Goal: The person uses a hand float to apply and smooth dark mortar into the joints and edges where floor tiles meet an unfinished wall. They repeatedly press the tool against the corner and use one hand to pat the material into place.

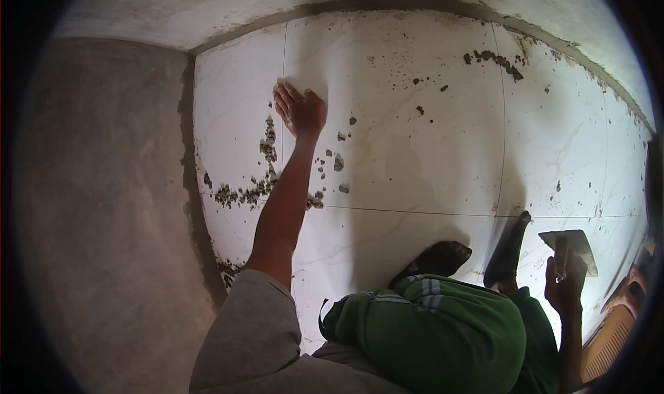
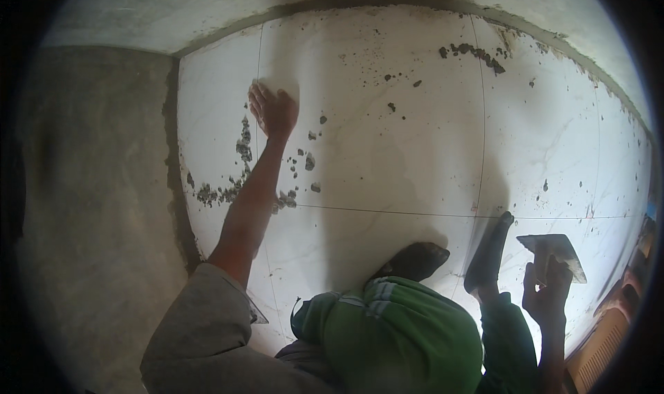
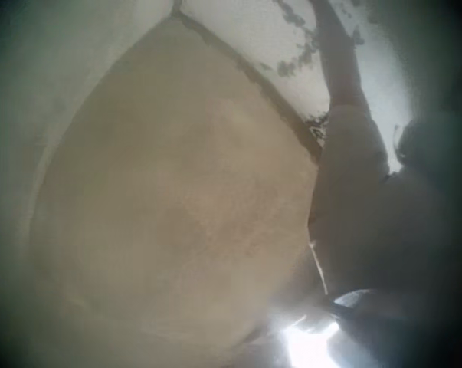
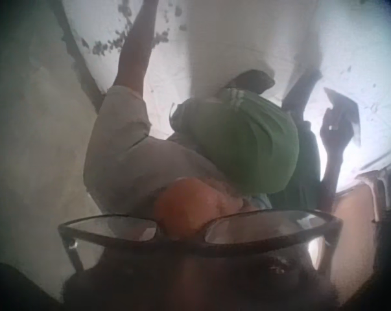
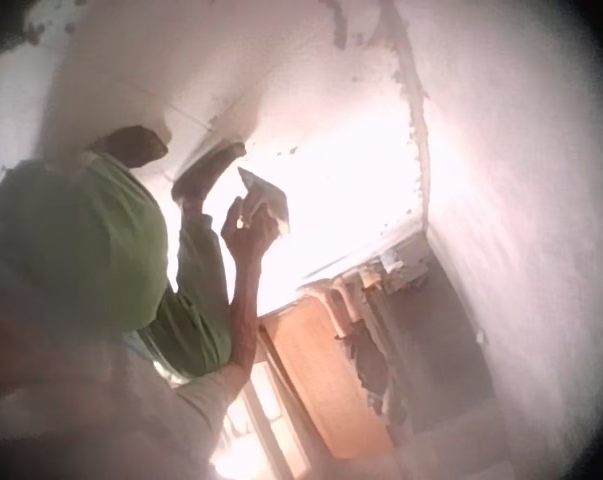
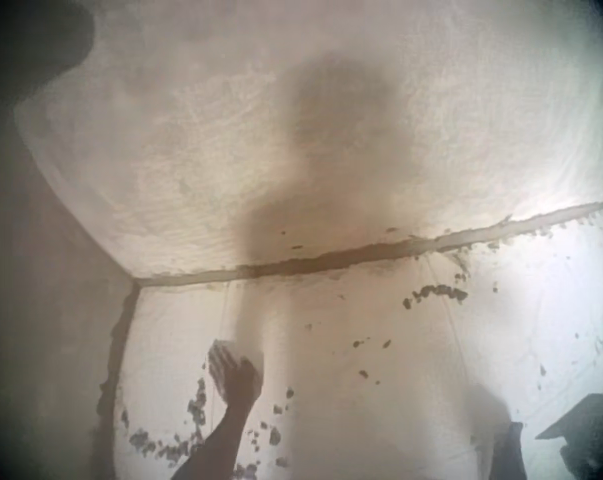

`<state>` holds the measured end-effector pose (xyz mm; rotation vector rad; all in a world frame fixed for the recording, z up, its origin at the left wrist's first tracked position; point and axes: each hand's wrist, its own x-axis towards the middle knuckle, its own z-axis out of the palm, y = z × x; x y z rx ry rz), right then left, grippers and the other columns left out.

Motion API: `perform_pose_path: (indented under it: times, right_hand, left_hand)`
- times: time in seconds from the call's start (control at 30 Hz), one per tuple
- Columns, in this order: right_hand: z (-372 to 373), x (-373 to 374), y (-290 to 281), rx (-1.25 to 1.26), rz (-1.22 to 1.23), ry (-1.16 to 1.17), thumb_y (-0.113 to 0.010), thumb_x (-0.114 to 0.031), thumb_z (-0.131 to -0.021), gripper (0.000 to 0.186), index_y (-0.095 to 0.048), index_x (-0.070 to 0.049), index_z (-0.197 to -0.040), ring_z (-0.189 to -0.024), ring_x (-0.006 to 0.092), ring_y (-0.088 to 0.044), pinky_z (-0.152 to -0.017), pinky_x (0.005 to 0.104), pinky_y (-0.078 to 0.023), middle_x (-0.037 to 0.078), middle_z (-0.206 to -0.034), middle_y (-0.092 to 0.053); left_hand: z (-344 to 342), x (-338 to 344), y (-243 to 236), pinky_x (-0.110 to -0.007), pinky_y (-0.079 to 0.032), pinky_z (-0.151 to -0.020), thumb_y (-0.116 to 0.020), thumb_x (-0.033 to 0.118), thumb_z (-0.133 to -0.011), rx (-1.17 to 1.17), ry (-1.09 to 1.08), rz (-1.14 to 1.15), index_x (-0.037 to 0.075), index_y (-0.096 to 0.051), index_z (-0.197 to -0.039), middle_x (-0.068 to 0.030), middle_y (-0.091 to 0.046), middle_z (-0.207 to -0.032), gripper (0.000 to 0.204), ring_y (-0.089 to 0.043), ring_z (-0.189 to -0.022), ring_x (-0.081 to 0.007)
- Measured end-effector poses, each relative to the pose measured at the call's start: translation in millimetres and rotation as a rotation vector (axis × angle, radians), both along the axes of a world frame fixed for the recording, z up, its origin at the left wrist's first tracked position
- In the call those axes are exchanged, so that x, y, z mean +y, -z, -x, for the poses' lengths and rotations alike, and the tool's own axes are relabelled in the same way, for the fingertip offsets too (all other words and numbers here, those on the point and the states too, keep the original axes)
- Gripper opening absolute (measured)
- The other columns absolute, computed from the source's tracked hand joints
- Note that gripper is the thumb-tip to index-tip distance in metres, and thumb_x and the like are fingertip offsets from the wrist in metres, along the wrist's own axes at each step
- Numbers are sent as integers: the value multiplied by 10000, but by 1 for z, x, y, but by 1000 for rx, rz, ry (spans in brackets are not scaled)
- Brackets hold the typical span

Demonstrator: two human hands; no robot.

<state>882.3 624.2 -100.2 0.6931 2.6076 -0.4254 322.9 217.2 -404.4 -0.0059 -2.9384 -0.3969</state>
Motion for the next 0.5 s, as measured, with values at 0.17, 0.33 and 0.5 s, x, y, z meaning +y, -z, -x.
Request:
perform_pose_path:
  times: [0.17,0.33,0.5]
  right_hand:
    - [-12,-7,16,210,-134,-155,-701,-207,-1018,433,-607,54,-1350,-1030,459,-586,-937,542,-470,284,-1121,-641]
    - [25,0,8,120,15,1,-719,-221,-993,420,-657,19,-1331,-934,411,-636,-812,509,-467,236,-1037,-705]
    - [49,44,16,-1,-172,-210,-634,-296,-1063,569,-544,-11,-1547,-895,337,-613,-737,442,-493,260,-1183,-692]
  left_hand:
    - [53,4,-6,-530,-172,-1326,-382,455,-1090,2,134,88,18,-270,-1685,-170,-226,-1780,746,-176,-1650,-379]
    - [40,-20,-9,-503,-152,-1332,-403,463,-1082,-2,159,60,8,-319,-1670,-176,-278,-1763,748,-212,-1641,-371]
    - [-44,-26,-10,-501,-153,-1333,-431,491,-1084,9,57,-2,-9,-302,-1669,-183,-281,-1759,780,-210,-1643,-356]
